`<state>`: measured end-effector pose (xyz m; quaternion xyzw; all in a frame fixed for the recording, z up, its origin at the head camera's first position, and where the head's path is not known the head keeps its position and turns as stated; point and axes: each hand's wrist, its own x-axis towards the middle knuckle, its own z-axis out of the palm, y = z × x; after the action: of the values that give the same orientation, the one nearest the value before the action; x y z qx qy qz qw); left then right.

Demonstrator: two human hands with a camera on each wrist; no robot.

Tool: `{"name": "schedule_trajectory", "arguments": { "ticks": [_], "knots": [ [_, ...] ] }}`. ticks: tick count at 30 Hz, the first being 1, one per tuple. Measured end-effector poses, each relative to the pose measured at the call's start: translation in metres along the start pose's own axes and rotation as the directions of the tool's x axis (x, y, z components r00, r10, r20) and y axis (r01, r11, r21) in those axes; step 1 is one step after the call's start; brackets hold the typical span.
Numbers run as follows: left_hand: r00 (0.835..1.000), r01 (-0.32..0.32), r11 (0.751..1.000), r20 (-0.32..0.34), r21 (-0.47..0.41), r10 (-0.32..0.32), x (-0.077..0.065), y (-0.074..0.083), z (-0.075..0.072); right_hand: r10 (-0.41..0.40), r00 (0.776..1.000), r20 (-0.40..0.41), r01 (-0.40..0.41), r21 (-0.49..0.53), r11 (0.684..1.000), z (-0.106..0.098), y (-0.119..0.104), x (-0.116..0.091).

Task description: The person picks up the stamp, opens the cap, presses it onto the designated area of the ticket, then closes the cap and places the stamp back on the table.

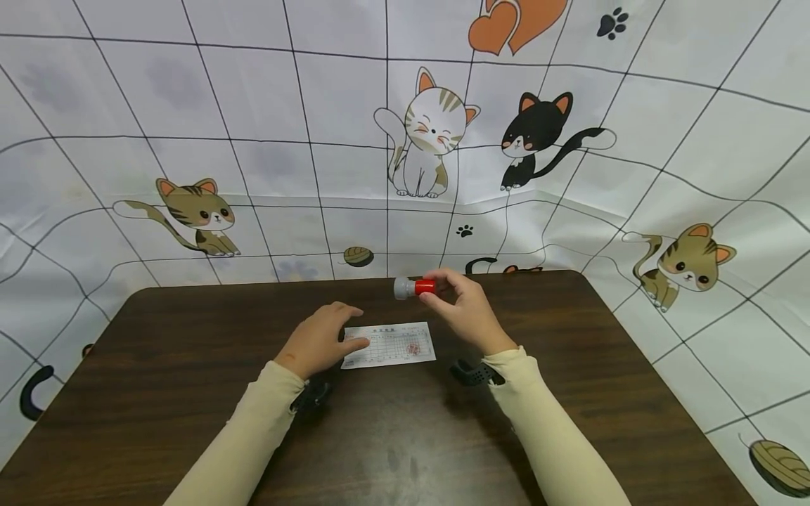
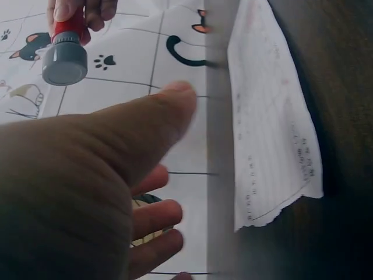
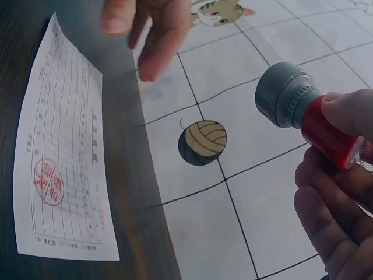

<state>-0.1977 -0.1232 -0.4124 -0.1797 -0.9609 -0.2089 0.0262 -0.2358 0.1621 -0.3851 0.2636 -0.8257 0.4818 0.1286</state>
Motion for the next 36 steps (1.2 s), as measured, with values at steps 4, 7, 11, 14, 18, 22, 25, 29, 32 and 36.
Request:
{"name": "schedule_trajectory", "arguments": {
  "ticks": [4,7,11,14,18,22,25,29,32,36],
  "knots": [
    [0.999,-0.008,1.000,0.038,-0.001,0.008,-0.001,-0.001,0.005,0.011,1.000,-0.010,-0.011,-0.016,1.000,0.002,0.007,0.000],
    [0.998,0.001,1.000,0.059,0.008,-0.002,0.000,-0.002,0.009,0.031,1.000,0.000,-0.031,-0.028,0.999,0.002,0.013,-0.001],
    [0.998,0.006,1.000,0.067,0.027,-0.008,0.001,-0.001,0.012,0.068,0.998,0.000,-0.068,-0.036,0.997,0.000,0.018,-0.002],
    [0.998,-0.003,0.999,0.066,0.037,0.001,0.001,-0.001,0.014,0.087,0.996,-0.008,-0.088,-0.042,0.995,-0.004,0.021,-0.002],
    [0.997,-0.008,0.999,0.076,0.047,0.005,0.001,-0.001,0.017,0.105,0.994,-0.015,-0.106,-0.067,0.992,-0.010,0.023,0.000],
    [0.997,-0.007,0.999,0.076,0.051,0.003,0.000,0.000,0.018,0.128,0.991,-0.024,-0.130,-0.092,0.987,-0.017,0.025,0.002],
    [0.997,-0.004,0.999,0.071,0.049,0.001,-0.001,0.001,0.019,0.145,0.989,-0.028,-0.147,-0.101,0.984,-0.021,0.028,0.002],
    [0.998,0.001,0.999,0.068,0.053,-0.005,-0.002,0.001,0.021,0.161,0.987,-0.029,-0.163,-0.113,0.980,-0.026,0.035,0.003],
    [0.998,0.005,0.998,0.067,0.056,-0.009,-0.002,0.001,0.022,0.167,0.985,-0.031,-0.170,-0.127,0.977,-0.030,0.040,0.003],
    [0.997,0.001,0.998,0.071,0.056,-0.005,-0.002,0.001,0.022,0.184,0.982,-0.039,-0.188,-0.145,0.971,-0.036,0.046,0.004]
  ]
}}
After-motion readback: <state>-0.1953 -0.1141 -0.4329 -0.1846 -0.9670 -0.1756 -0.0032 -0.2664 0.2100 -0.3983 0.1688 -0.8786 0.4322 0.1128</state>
